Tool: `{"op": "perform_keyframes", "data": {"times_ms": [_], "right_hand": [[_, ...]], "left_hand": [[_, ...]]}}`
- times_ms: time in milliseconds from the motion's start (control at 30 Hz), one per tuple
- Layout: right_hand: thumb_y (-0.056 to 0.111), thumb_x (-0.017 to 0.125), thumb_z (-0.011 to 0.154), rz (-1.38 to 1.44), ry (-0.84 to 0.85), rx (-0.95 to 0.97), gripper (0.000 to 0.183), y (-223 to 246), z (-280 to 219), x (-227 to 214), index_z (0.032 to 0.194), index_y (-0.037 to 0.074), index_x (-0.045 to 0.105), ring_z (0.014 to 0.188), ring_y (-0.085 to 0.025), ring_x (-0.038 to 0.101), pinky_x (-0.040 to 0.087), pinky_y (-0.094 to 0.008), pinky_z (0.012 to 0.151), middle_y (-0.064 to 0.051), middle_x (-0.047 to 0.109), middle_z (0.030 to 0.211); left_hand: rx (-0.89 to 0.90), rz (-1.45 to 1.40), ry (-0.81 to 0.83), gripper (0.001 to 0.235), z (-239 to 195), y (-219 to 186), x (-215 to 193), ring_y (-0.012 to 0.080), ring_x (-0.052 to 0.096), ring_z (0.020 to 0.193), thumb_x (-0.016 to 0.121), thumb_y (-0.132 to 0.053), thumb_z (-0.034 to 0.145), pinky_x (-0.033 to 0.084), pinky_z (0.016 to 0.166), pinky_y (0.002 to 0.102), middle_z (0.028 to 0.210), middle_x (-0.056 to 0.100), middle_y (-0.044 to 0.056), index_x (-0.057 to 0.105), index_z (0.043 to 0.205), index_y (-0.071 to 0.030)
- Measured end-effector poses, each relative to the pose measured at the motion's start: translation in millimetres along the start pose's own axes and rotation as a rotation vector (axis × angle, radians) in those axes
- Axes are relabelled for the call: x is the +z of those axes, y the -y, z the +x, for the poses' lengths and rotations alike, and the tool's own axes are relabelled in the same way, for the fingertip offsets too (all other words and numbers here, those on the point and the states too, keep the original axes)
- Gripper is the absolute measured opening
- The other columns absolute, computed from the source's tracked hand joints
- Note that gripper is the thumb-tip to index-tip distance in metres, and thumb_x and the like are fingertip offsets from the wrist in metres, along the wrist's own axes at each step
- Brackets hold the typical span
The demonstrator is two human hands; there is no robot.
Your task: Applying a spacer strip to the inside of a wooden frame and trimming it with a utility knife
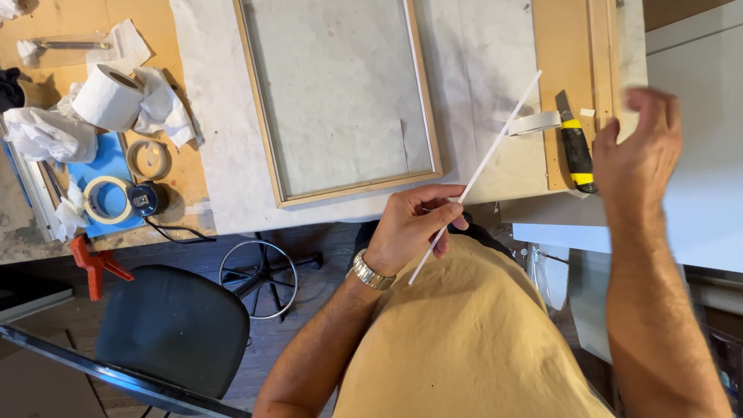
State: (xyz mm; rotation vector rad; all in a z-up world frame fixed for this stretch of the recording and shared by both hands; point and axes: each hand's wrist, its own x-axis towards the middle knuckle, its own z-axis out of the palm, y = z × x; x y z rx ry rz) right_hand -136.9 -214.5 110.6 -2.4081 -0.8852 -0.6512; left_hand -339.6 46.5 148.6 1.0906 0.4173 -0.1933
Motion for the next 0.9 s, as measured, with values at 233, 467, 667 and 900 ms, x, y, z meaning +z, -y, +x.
{"op": "perform_keyframes", "data": {"times_ms": [233, 467, 667, 900], "right_hand": [[-0.002, 0.08, 0.103, -0.129, 0.287, 0.133, 0.009, -50, -39, 17, 0.111, -0.003, 0.079, 0.105, -0.029, 0.073, 0.061, -0.043, 0.082, -0.015, 0.079, 0.114], [0.023, 0.049, 0.116, 0.831, 0.452, 0.655, 0.039, 45, -9, -8, 0.139, -0.009, 0.055, 0.104, -0.029, 0.069, 0.057, -0.035, 0.102, -0.021, 0.068, 0.119], [0.008, 0.078, 0.092, 0.464, 0.771, 0.29, 0.021, 68, -26, 6, 0.113, 0.006, 0.077, 0.087, -0.018, 0.069, 0.056, -0.03, 0.085, -0.008, 0.075, 0.11], [0.013, 0.076, 0.1, 0.316, 0.73, 0.172, 0.024, 84, -31, 26, 0.124, 0.011, 0.078, 0.078, -0.019, 0.064, 0.052, -0.033, 0.083, -0.007, 0.066, 0.107]], "left_hand": [[0.032, 0.128, -0.026, 0.028, -2, 5, -11, 0.0125, 0.056, 0.048, 0.065, -0.014, 0.098, 0.052, 0.046, 0.024, 0.085, 0.076, 0.016, 0.07, 0.123, -0.002], [0.457, 1.109, -0.233, 0.018, -1, 38, -45, 0.0201, 0.068, 0.08, 0.072, -0.016, 0.094, 0.052, 0.063, 0.036, 0.09, 0.074, -0.004, 0.078, 0.111, -0.017], [0.721, 1.446, -0.264, 0.019, -14, 65, -85, 0.0232, 0.058, 0.073, 0.078, -0.007, 0.089, 0.05, 0.052, 0.038, 0.081, 0.063, -0.001, 0.074, 0.105, -0.015], [0.722, 1.402, -0.219, 0.02, -26, 69, -115, 0.0249, 0.061, 0.078, 0.074, -0.005, 0.093, 0.054, 0.065, 0.039, 0.092, 0.071, 0.002, 0.076, 0.111, -0.012]]}}
